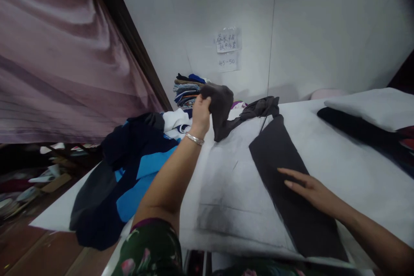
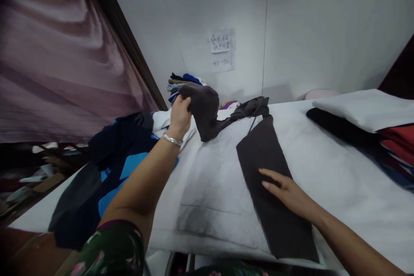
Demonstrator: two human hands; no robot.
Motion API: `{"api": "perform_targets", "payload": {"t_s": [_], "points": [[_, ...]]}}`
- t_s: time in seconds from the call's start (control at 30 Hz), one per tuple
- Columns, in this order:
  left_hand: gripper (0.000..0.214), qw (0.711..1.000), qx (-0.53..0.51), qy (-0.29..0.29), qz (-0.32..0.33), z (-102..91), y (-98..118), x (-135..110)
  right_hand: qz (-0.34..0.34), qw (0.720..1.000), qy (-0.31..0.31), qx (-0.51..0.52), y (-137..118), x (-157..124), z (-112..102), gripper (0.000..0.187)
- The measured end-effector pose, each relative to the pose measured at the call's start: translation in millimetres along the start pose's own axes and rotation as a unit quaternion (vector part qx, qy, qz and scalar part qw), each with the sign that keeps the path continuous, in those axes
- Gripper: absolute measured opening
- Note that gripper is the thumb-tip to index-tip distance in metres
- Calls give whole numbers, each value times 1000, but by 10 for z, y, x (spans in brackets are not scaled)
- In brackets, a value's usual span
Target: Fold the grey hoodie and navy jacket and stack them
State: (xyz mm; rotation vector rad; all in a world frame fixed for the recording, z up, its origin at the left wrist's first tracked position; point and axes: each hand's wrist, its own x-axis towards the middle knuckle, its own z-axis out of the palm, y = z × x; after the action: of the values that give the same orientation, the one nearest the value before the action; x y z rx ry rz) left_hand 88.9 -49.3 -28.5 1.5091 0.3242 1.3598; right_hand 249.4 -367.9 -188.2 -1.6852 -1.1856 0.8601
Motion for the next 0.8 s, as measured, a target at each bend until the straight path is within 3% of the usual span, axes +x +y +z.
{"api": "perform_targets", "payload": {"t_s": [0.1, 0.2, 0.33, 0.47, 0.53, 0.6, 0.7, 0.8], "points": [[25, 997, 31, -66, 0, 324, -45, -506, -9, 977, -7, 211, -327, 287, 22, 59], [27, 982, 89, -165, -18, 533, -118, -1069, -41, 920, -45, 387, -544, 540, 111, 62], [31, 922, 238, -297, 64, 579, -201, -1628, -47, 878, -30, 475, -615, 701, 285, 46], [33, 855, 330, -377, 138, 474, -241, -1883, 15, 862, 49, 504, -540, 719, 438, 27], [32, 842, 348, -390, 133, 371, -258, -1942, 39, 857, 88, 507, -513, 721, 469, 18], [30, 848, 358, -371, 123, 214, -293, -1979, 48, 855, 113, 503, -519, 735, 454, 16], [30, 861, 404, -299, 78, -123, -397, -2005, 38, 864, 114, 488, -613, 807, 338, 18], [35, 833, 503, -232, -18, -517, -520, -2025, 25, 878, 107, 466, -836, 971, 117, 15]]}}
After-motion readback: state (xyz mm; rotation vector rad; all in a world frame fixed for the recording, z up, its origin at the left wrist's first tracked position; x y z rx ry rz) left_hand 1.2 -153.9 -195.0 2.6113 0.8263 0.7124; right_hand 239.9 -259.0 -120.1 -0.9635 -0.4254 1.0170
